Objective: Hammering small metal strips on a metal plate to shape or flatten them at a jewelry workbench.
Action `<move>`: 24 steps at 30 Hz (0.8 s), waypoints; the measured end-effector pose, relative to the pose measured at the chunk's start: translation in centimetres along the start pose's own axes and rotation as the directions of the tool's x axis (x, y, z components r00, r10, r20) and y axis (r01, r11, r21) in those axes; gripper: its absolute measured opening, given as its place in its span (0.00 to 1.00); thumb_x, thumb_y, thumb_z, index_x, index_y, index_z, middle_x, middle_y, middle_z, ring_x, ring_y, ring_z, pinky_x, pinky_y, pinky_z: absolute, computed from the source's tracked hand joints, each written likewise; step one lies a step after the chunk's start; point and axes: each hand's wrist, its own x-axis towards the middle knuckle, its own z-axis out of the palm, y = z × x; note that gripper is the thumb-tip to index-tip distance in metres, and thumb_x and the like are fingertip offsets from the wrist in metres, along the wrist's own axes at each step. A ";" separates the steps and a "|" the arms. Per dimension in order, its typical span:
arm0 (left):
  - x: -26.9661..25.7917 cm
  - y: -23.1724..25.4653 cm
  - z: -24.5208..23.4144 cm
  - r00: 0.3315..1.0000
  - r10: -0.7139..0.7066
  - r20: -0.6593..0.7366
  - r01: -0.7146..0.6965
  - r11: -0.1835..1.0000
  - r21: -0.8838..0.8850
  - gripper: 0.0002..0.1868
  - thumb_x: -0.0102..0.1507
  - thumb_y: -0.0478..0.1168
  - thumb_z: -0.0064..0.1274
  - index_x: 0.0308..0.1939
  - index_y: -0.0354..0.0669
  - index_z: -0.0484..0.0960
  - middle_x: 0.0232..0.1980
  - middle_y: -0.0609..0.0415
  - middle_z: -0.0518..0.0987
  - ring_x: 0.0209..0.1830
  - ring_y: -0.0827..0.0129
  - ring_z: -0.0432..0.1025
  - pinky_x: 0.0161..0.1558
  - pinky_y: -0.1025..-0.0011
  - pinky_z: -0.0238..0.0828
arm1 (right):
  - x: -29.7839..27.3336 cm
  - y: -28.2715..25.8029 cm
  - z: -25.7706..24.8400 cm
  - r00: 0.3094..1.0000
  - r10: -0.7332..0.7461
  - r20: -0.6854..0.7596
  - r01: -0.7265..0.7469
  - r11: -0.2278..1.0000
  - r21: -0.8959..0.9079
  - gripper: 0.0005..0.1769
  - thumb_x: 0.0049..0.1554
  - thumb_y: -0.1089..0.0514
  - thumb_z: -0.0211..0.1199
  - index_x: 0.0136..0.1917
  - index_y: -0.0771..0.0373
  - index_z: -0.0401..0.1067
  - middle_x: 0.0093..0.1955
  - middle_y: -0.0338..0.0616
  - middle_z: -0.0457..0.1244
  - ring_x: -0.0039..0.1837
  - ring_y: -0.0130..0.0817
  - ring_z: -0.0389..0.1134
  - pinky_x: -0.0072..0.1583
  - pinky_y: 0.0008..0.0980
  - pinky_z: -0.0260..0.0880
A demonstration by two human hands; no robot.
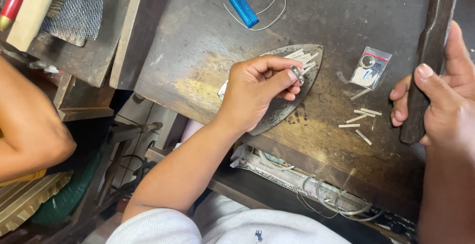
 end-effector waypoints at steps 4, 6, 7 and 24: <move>-0.4 -0.3 0.3 0.990 0.137 -0.027 -0.131 0.979 0.154 0.08 0.55 0.29 0.50 0.38 0.31 0.76 0.31 0.45 0.76 0.29 0.69 0.73 0.33 0.79 0.75 | -0.1 0.1 0.0 1.000 -0.011 0.001 0.011 1.000 0.000 0.31 0.65 0.64 0.36 0.76 0.45 0.35 0.33 0.62 0.49 0.24 0.41 0.48 0.26 0.33 0.53; -0.5 -0.3 0.4 0.986 0.166 -0.028 -0.156 0.963 0.219 0.08 0.55 0.29 0.50 0.38 0.33 0.77 0.33 0.45 0.77 0.30 0.70 0.73 0.35 0.80 0.75 | -0.1 -0.2 0.1 1.000 0.001 -0.009 -0.001 1.000 -0.004 0.31 0.65 0.64 0.36 0.77 0.45 0.35 0.33 0.62 0.50 0.24 0.40 0.49 0.27 0.33 0.53; -0.6 -0.2 0.3 0.984 0.179 -0.023 -0.166 0.948 0.270 0.09 0.55 0.30 0.51 0.39 0.35 0.77 0.34 0.47 0.78 0.29 0.71 0.73 0.36 0.81 0.74 | -0.1 -0.4 0.2 1.000 -0.002 -0.006 0.002 1.000 -0.005 0.31 0.64 0.64 0.36 0.77 0.46 0.35 0.33 0.61 0.50 0.24 0.40 0.49 0.26 0.33 0.53; -0.8 -0.2 0.4 0.951 0.311 0.005 -0.278 0.843 0.461 0.08 0.55 0.31 0.52 0.38 0.39 0.78 0.40 0.51 0.78 0.39 0.76 0.73 0.42 0.84 0.73 | 0.0 -0.1 0.1 1.000 -0.019 0.008 0.019 1.000 0.003 0.30 0.64 0.64 0.38 0.76 0.44 0.37 0.33 0.61 0.50 0.24 0.40 0.49 0.26 0.32 0.54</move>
